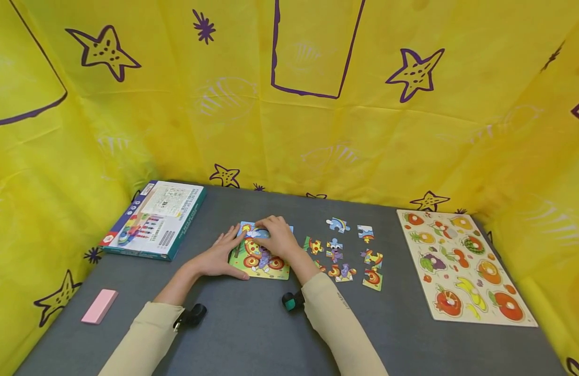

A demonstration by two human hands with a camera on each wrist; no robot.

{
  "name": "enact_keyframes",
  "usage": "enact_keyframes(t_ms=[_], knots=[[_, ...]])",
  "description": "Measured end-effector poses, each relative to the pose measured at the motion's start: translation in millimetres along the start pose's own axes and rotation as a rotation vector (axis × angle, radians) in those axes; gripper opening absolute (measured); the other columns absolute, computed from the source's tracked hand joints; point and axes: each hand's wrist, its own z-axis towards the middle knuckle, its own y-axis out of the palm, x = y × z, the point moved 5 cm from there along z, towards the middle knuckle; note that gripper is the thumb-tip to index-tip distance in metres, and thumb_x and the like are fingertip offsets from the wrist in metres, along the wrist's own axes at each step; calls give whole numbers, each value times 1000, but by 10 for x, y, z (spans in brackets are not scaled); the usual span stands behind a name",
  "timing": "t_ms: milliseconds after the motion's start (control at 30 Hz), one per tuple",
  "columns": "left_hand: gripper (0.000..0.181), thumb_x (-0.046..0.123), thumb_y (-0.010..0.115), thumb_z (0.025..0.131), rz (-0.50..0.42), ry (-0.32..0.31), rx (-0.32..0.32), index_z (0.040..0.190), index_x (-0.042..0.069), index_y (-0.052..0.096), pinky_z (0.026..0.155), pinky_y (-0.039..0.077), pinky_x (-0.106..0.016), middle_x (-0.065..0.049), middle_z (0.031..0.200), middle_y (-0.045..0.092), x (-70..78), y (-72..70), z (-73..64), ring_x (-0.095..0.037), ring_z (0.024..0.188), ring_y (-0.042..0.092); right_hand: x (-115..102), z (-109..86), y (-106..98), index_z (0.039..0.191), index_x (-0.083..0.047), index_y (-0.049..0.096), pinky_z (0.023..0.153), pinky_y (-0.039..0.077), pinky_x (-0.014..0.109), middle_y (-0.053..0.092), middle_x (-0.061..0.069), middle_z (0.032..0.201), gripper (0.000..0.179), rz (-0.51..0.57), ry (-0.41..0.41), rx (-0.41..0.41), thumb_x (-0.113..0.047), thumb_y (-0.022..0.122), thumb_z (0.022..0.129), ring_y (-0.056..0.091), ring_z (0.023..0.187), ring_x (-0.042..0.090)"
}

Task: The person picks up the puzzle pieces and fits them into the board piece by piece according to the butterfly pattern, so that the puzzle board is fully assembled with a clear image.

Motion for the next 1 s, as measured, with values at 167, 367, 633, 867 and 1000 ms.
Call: enact_keyframes(t_ms=[167,367,633,867,1000], knots=[[120,52,84,69,9,-8,-10,156,5,16,116,-1,-53,-17,162,-7,-4,1,1,-34,148,-8,47,19,21,126,-10,64,91,41,42,60,7,112,42,24,40,7,-29,72,90,50,107,25],[116,53,82,72,29,6,-23,156,9,17,116,-3,-54,-11,163,-4,0,10,9,-34,147,-9,81,34,42,124,-12,65,89,41,41,60,5,107,40,61,51,21,-28,74,88,50,104,24],[111,54,81,73,35,9,-36,156,11,21,115,-4,-55,-8,163,10,-2,14,16,-32,148,-8,91,38,38,111,-9,67,88,41,41,60,5,102,31,88,21,61,-25,76,86,51,97,22],[110,53,81,73,37,20,-29,156,10,23,114,-3,-57,-10,163,11,15,10,4,-36,148,-5,91,35,44,107,-10,69,89,41,41,60,5,102,27,108,46,64,-23,77,85,52,98,22],[108,53,80,73,50,23,-28,156,13,25,114,-2,-59,-9,163,10,24,11,9,-37,148,-5,79,35,39,108,-10,69,90,40,41,60,5,103,27,89,54,58,-25,76,87,51,100,23]])
